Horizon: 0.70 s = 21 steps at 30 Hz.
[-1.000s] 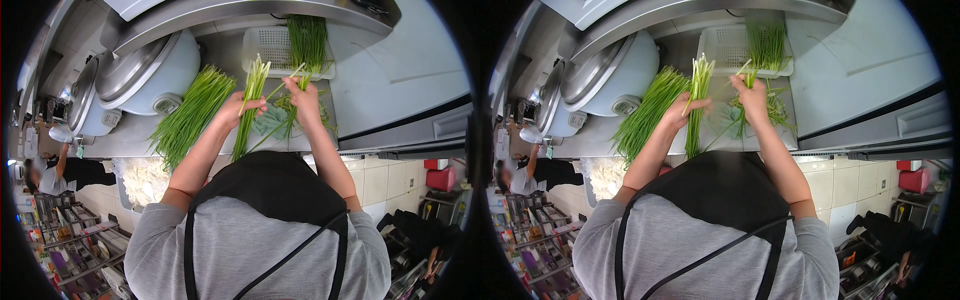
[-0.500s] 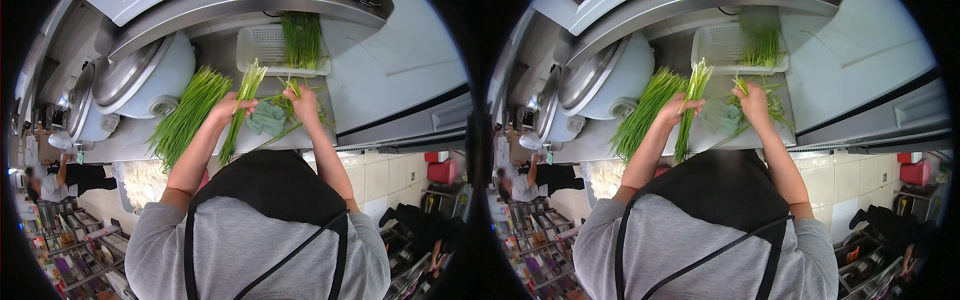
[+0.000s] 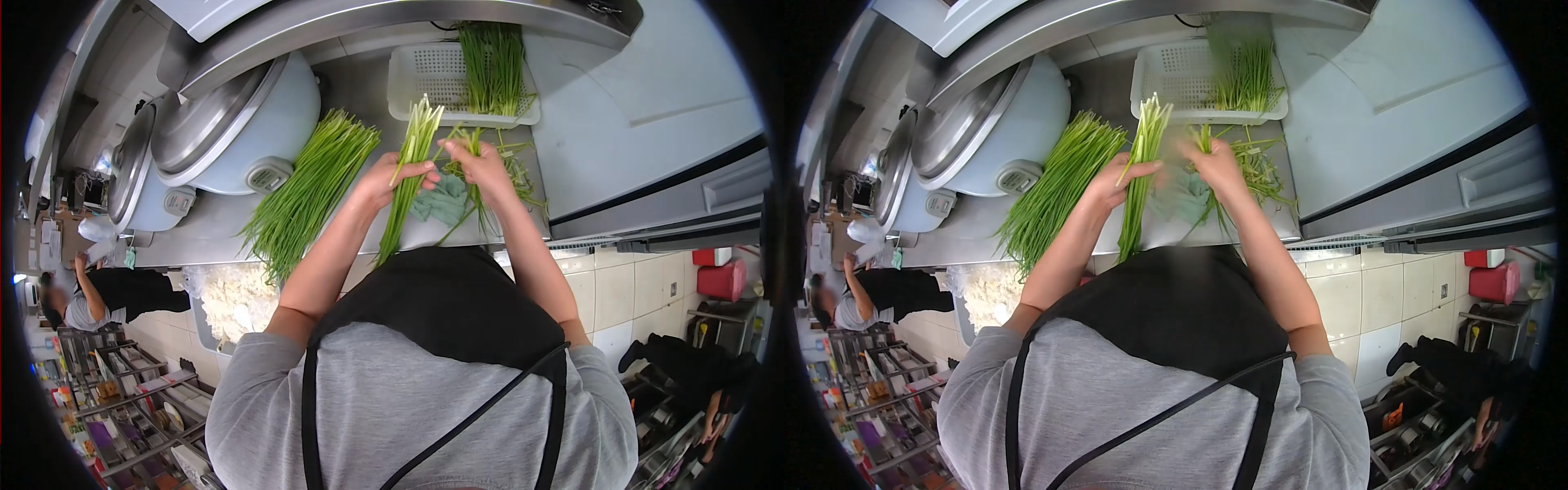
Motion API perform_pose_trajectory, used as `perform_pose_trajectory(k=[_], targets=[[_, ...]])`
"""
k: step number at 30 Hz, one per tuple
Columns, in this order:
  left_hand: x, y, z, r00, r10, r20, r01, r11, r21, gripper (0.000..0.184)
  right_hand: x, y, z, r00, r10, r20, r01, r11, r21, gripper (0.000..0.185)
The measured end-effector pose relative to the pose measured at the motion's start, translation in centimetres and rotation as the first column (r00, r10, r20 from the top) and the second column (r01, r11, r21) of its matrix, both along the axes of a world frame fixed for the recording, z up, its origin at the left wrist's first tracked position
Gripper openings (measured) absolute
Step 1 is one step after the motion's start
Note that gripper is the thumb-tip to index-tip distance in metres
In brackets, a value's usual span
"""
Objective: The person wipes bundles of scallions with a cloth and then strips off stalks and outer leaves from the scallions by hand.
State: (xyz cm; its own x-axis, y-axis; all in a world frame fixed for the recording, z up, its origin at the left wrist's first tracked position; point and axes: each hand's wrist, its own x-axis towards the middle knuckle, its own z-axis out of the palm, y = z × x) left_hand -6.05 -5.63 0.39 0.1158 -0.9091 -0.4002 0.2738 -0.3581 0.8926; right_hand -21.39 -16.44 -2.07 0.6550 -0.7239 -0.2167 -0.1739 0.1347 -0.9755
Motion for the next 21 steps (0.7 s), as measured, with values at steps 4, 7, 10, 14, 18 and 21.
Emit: perform_pose_trajectory(k=[4, 7, 10, 14, 18, 21], targets=[[-0.3, 0.2, -0.5, 0.995, 0.093, -0.025, -0.093, 0.996, -0.013, 0.030, 0.8, -0.6, 1.2, 0.878, -0.307, 0.367, 0.209, 0.936, 0.283, 0.023], [-0.2, 0.0, -1.3, 0.997, 0.079, 0.003, -0.079, 0.997, -0.005, 0.031, 1.0, 0.5, 2.2, 0.884, -0.338, 0.322, 0.243, 0.922, 0.301, 0.025], [-0.5, -0.4, -2.1, 0.998, 0.068, 0.016, -0.067, 0.997, -0.036, 0.031, 1.1, 0.9, 1.3, 0.886, -0.246, 0.393, 0.126, 0.944, 0.306, 0.023], [-1.0, -0.2, -1.5, 1.000, 0.014, 0.023, -0.013, 0.997, -0.070, 0.032, 2.0, 1.9, 1.0, 0.957, -0.170, 0.236, 0.179, 0.984, -0.017, 0.015], [-1.0, 0.3, 0.5, 0.988, 0.111, -0.107, -0.118, 0.991, -0.062, 0.034, 1.2, 1.8, 1.4, 0.947, -0.192, 0.256, 0.169, 0.980, 0.109, 0.013], [-0.1, 0.2, -0.4, 0.995, 0.092, -0.028, -0.094, 0.992, -0.082, 0.035, 1.1, 1.6, 1.1, 0.954, -0.187, 0.235, 0.165, 0.980, 0.109, 0.013]])
